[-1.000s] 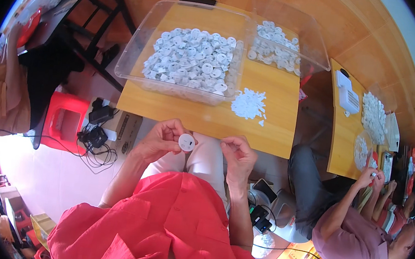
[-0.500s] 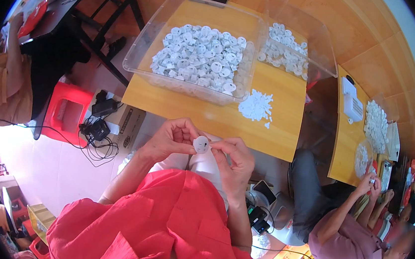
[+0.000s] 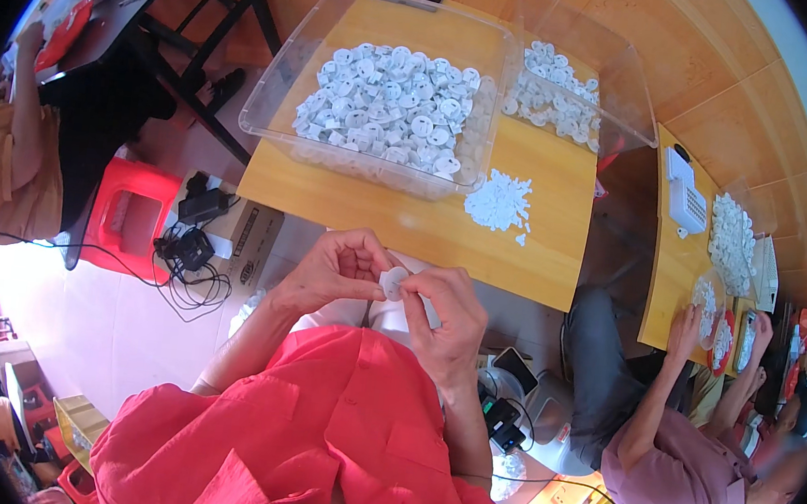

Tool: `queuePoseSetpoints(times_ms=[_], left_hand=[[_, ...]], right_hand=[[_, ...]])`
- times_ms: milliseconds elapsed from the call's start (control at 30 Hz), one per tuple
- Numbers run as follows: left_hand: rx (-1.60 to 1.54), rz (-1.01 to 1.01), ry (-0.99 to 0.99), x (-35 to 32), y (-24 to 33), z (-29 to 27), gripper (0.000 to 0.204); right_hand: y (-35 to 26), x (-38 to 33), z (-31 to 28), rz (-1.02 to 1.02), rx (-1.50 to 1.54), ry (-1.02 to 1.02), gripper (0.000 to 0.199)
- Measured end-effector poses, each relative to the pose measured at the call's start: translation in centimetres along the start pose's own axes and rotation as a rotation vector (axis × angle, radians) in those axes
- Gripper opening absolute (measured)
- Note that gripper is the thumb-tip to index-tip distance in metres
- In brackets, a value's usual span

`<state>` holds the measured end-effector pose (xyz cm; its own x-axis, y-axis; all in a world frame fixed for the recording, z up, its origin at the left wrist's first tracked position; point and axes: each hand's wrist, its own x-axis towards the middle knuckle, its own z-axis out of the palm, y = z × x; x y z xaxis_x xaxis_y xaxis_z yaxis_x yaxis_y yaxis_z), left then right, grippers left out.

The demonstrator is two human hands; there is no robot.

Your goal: Assembling small white plastic components by hand at a workbench.

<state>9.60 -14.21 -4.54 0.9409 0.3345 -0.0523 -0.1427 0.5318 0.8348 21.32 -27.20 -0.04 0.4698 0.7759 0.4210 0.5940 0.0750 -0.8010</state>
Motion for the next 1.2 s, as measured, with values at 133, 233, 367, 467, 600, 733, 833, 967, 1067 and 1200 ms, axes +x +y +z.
queuePoseSetpoints(times_ms=[133,233,367,467,600,733,833,967,1067,1200], left_hand=[[0.007,0.002,-0.005,0.0,-0.1,0.1,0.022],[0.019,0.0,0.003,0.1,0.0,0.2,0.021],[0.05,-0.017,0.008,0.1,0.1,0.2,0.02],[0.062,-0.01,-0.009,0.2,0.1,0.3,0.02],[0.04,-0.027,-0.005,0.4,0.5,0.6,0.019],[0.005,0.004,-0.037,0.6,0.4,0.6,0.019],[0.002,0.018,-0.028,0.7,0.3,0.6,0.02],[0.012,0.025,-0.04,0.8,0.2,0.6,0.021],[-0.012,0.013,-0.026,0.8,0.1,0.8,0.021],[0.006,-0.012,-0.001,0.8,0.2,0.8,0.02]], right_hand=[[-0.2,0.1,0.1,-0.05,-0.068,-0.005,0.016],[-0.3,0.1,0.1,-0.063,-0.105,-0.008,0.016],[-0.3,0.3,0.1,-0.066,-0.127,-0.023,0.017],[-0.4,0.5,-0.1,-0.059,-0.096,-0.043,0.016],[-0.6,0.6,-0.4,0.001,-0.074,-0.051,0.015],[-0.7,0.6,-0.8,0.125,0.038,-0.012,0.013],[-0.6,0.4,-0.9,0.085,-0.011,-0.011,0.011],[-0.7,0.5,-0.8,0.08,-0.019,-0.019,0.009],[-0.7,0.6,-0.7,0.06,-0.05,-0.036,0.007],[-0.7,0.6,-0.6,0.011,-0.084,-0.032,0.008]])
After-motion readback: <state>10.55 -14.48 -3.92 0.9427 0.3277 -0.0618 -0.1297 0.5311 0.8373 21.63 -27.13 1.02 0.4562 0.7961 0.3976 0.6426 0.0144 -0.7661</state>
